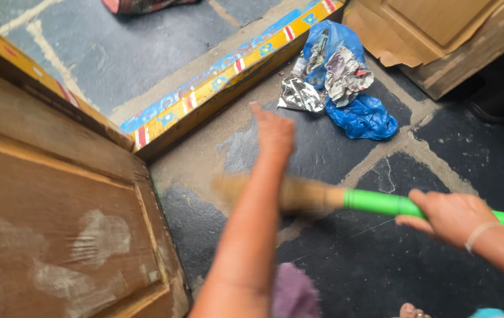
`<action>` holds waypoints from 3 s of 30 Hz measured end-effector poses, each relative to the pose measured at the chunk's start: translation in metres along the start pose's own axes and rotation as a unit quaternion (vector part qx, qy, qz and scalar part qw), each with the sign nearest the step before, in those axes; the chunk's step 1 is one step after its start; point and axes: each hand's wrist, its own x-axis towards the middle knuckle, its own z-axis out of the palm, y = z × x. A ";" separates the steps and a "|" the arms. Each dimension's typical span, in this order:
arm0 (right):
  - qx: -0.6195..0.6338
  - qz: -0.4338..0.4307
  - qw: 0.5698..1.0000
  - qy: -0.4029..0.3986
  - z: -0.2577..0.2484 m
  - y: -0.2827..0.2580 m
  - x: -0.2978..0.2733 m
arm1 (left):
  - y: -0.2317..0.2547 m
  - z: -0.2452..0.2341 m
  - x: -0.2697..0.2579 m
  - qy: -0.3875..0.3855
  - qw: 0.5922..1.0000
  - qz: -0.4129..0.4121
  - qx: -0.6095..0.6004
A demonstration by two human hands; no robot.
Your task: The person sweeps debris on a tiled floor using a broom and collects the trash into a blue plastic bag. They also pick up larger pieces of trash by hand and place them into the bag.
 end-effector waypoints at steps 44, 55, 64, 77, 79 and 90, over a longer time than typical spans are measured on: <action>0.048 -0.184 0.978 0.088 -0.009 -0.036 0.048 | -0.162 -0.015 -0.097 -0.083 0.973 -0.206 -0.069; 0.142 0.000 0.987 0.070 0.002 0.068 0.057 | -0.166 -0.017 -0.108 -0.128 0.968 -0.212 -0.044; -0.023 -0.320 0.946 -0.056 0.101 0.097 0.048 | -0.136 -0.032 -0.097 -0.160 0.968 -0.187 -0.053; 0.049 -0.106 0.988 0.105 0.049 0.106 0.097 | -0.153 -0.030 -0.135 -0.244 0.941 -0.230 -0.041; 0.003 -0.172 0.984 0.036 0.065 0.113 0.092 | -0.152 -0.030 -0.130 -0.246 0.941 -0.226 -0.050; 0.009 0.024 0.998 -0.052 0.110 0.201 0.132 | -0.134 -0.038 -0.105 -0.204 0.957 -0.190 -0.081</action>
